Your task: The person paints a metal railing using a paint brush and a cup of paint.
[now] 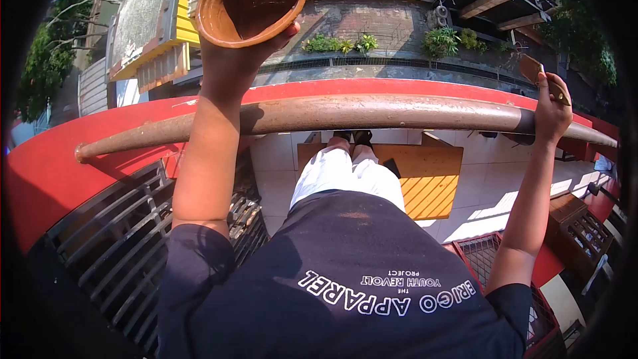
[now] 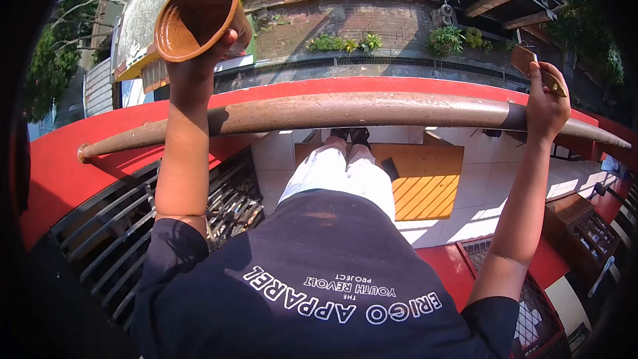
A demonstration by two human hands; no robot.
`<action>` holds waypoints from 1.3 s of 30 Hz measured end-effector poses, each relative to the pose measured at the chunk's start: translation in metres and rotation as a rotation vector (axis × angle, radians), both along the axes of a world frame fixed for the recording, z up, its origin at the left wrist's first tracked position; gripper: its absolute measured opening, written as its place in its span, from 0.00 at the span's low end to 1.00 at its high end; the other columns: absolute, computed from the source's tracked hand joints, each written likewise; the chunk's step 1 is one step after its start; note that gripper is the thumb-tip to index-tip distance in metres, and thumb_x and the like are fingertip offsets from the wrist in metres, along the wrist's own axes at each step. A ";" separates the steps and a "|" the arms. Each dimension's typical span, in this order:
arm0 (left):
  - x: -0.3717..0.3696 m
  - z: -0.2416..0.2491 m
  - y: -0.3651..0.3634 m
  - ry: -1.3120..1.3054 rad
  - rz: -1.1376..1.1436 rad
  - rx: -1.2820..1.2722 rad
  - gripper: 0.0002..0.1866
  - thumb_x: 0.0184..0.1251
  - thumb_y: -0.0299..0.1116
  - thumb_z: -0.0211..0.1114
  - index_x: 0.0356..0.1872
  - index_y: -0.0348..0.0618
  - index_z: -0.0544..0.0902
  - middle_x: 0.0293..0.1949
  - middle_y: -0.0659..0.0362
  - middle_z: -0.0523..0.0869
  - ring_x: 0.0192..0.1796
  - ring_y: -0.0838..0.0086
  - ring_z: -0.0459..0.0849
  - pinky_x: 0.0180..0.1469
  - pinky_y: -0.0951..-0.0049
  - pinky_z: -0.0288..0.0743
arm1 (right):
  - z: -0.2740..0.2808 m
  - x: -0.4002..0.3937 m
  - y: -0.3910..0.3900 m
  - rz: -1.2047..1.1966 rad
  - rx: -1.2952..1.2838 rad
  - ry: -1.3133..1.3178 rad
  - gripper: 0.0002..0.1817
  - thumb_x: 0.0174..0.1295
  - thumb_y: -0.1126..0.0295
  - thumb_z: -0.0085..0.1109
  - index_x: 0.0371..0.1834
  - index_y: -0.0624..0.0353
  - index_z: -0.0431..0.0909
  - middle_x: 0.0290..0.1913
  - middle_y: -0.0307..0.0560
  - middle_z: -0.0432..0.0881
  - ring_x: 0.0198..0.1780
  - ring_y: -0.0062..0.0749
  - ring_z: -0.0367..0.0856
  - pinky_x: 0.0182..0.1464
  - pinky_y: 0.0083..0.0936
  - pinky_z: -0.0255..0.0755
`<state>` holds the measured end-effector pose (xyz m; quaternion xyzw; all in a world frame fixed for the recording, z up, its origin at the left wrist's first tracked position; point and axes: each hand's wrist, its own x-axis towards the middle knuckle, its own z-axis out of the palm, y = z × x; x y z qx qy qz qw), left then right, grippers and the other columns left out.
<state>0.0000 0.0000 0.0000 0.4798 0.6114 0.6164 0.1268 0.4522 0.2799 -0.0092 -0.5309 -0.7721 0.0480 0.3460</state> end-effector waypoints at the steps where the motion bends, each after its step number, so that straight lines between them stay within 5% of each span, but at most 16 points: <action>1: 0.006 0.002 0.002 0.046 -0.019 0.004 0.40 0.45 0.35 0.86 0.61 0.40 0.75 0.54 0.57 0.85 0.56 0.68 0.85 0.60 0.67 0.80 | -0.002 0.001 0.001 -0.005 0.009 0.008 0.11 0.63 0.57 0.72 0.43 0.48 0.89 0.38 0.32 0.89 0.36 0.16 0.83 0.43 0.17 0.77; 30: 0.005 -0.001 -0.004 -0.026 -0.041 -0.065 0.36 0.46 0.31 0.85 0.59 0.40 0.77 0.51 0.59 0.86 0.52 0.71 0.86 0.56 0.70 0.82 | -0.006 0.001 0.004 -0.021 0.063 0.059 0.10 0.64 0.62 0.71 0.44 0.53 0.89 0.36 0.29 0.88 0.34 0.09 0.78 0.39 0.12 0.72; 36: -0.001 -0.006 -0.002 0.363 0.014 -0.028 0.37 0.46 0.31 0.85 0.59 0.39 0.77 0.53 0.58 0.86 0.54 0.69 0.87 0.57 0.69 0.83 | -0.006 0.003 0.005 -0.039 0.023 0.062 0.10 0.63 0.61 0.73 0.42 0.51 0.89 0.36 0.29 0.88 0.34 0.10 0.80 0.40 0.13 0.74; 39: 0.003 0.001 -0.002 0.181 -0.028 0.001 0.36 0.47 0.31 0.85 0.60 0.39 0.77 0.53 0.57 0.86 0.54 0.68 0.87 0.58 0.67 0.83 | -0.006 0.006 0.007 -0.034 -0.006 0.071 0.10 0.62 0.59 0.73 0.42 0.49 0.89 0.36 0.30 0.89 0.34 0.12 0.81 0.40 0.14 0.75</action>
